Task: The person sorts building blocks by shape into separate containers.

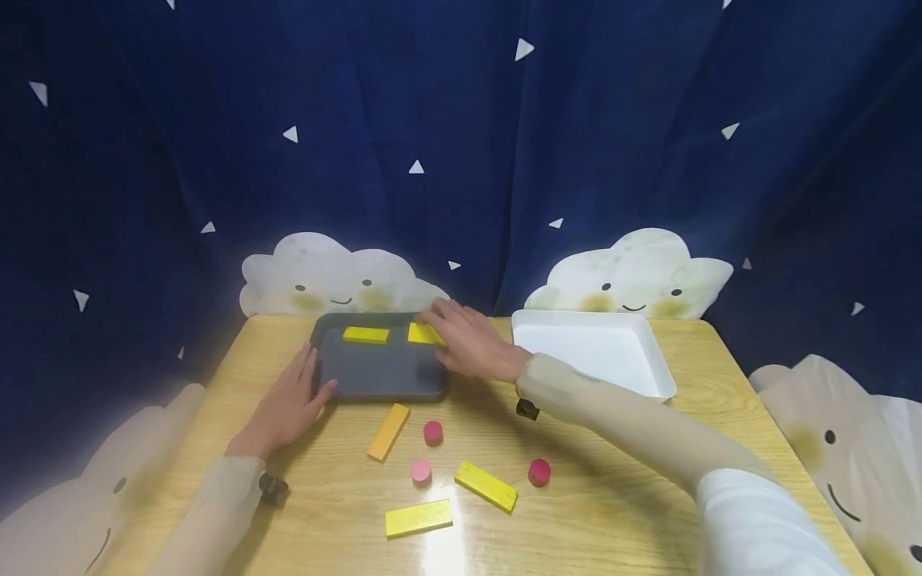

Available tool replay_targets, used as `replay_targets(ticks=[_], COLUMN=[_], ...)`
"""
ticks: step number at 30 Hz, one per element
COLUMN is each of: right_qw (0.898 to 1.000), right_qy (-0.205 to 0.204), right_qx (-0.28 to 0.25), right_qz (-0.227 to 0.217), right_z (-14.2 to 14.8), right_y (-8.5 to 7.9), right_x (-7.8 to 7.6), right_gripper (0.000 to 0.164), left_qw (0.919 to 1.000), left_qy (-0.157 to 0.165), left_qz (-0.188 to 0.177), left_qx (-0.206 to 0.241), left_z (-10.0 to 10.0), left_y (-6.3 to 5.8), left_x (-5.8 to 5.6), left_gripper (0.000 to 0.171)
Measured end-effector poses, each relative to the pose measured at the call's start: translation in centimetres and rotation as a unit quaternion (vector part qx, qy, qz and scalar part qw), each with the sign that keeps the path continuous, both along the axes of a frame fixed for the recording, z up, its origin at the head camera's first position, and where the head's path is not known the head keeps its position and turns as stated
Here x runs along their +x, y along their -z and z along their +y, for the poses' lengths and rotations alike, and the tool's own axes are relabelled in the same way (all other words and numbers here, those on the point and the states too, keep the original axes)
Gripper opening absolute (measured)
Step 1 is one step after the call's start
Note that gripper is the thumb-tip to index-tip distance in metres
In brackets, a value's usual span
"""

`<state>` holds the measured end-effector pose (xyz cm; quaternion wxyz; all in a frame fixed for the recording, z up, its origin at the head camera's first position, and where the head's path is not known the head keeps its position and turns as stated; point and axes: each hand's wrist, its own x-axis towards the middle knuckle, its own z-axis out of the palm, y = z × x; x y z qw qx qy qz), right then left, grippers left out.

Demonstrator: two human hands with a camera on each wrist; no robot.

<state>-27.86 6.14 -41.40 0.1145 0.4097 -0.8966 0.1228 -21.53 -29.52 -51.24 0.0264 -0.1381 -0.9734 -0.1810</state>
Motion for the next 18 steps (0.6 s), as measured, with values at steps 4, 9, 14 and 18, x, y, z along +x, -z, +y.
replay_targets(ticks=[4, 9, 14, 18], right_qw=[1.0, 1.0, 1.0, 0.999], right_qy=[-0.01, -0.011, -0.006, -0.002], right_qx=[0.001, 0.01, 0.029, 0.04], right_qz=[0.008, 0.002, -0.008, -0.024], right_z=[-0.8, -1.9, -2.8, -3.4], right_y=[0.4, 0.9, 1.8, 2.4], right_x=[-0.9, -2.1, -3.4, -4.2], right_gripper=[0.048, 0.049, 0.047, 0.047], left_qw=[1.0, 1.0, 1.0, 1.0], left_qy=[0.002, 0.001, -0.002, -0.002], left_qz=[0.0, -0.005, -0.007, -0.005], left_qx=[0.0, 0.004, 0.003, 0.0], left_z=[0.2, 0.2, 0.1, 0.1], left_y=[-0.1, -0.2, -0.1, 0.0], left_x=[0.1, 0.0, -0.1, 0.0], left_gripper=[0.083, 0.084, 0.085, 0.084])
